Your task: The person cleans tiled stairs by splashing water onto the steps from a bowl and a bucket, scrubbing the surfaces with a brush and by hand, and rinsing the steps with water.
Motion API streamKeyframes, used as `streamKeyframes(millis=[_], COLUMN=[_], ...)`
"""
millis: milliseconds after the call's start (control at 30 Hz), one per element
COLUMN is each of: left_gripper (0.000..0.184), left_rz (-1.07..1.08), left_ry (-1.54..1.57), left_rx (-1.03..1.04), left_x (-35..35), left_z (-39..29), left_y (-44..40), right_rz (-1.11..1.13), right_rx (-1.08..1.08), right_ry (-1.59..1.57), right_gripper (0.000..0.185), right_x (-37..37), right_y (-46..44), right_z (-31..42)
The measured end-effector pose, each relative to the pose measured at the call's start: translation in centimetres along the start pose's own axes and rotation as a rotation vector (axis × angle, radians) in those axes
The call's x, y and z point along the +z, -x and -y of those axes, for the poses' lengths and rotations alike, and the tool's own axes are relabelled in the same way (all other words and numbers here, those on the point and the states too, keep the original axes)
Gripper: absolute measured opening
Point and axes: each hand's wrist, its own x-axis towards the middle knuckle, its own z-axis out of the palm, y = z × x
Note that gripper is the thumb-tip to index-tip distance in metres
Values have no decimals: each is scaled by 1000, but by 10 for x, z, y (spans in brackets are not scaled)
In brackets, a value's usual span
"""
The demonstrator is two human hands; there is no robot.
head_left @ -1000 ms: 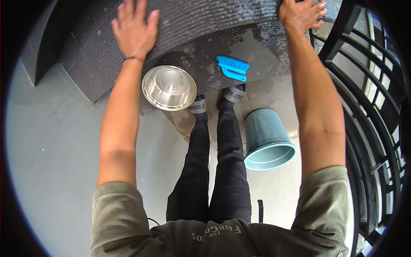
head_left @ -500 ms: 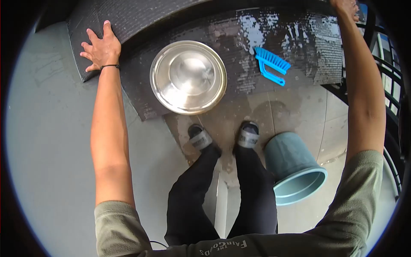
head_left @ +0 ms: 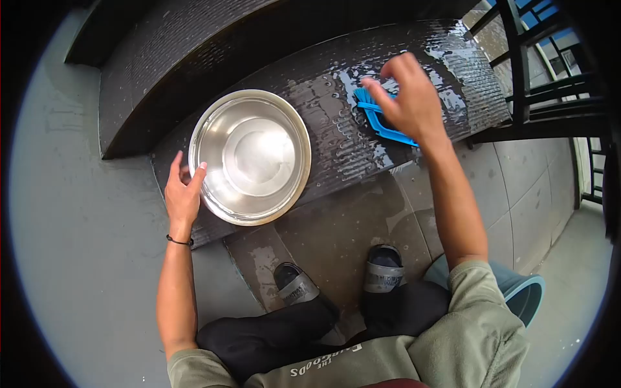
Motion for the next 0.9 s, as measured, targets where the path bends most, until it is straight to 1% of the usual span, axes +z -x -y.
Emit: streamKeyframes(millis=[33,67,100,167,200,333,367,400,500,533,567,633,667,700,733,767,800,833,900], left_gripper=[52,46,42,35,36,34,35,36,37,36,36,35,35,35,36,38,40,42,42], left_rz=[170,341,292,188,179,242,233,233,234,242,254,267,282,329,369,416,443,448,419], left_ry=[136,270,383,602,670,642,588,609,604,598,596,568,539,501,522,544,564,600,585], left_rx=[-205,-414,-349,-218,-260,-241,-254,-250,-215,-207,-199,-148,-107,-73,-73,-76,-53,-22,15], left_x=[-4,-7,1,25,26,21,21,19,10,6,6,2,-1,1,-3,-8,-10,-13,-21], left_z=[-4,-8,-1,23,12,16,22,21,0,-9,-16,-24,-31,-37,-46,-61,-72,-84,-106], left_y=[0,2,6,12,17,23,23,28,40,44,46,43,39,39,41,40,41,43,50], right_rz=[67,150,172,82,62,18,0,38,2,35,91,153,244,266,417,439,799,713,685], right_rx=[-101,-72,-44,-84,-98,-109,-93,-17,91,105,129,269,410,438,495,457,546,634,640], right_ry=[142,207,249,431,448,510,535,538,537,541,500,367,141,-82,-348,-420,-686,-816,-992], right_gripper=[44,48,48,41,38,25,22,22,21,19,27,44,68,86,103,111,108,86,62], right_x=[3,6,9,13,16,26,26,29,30,30,30,5,-12,-29,-33,-36,-84,-87,-76], right_y=[27,49,67,85,87,88,86,88,94,95,94,82,65,58,48,47,35,40,30], right_z=[1,3,5,7,3,-3,-3,-4,1,0,0,26,38,50,50,57,80,89,69])
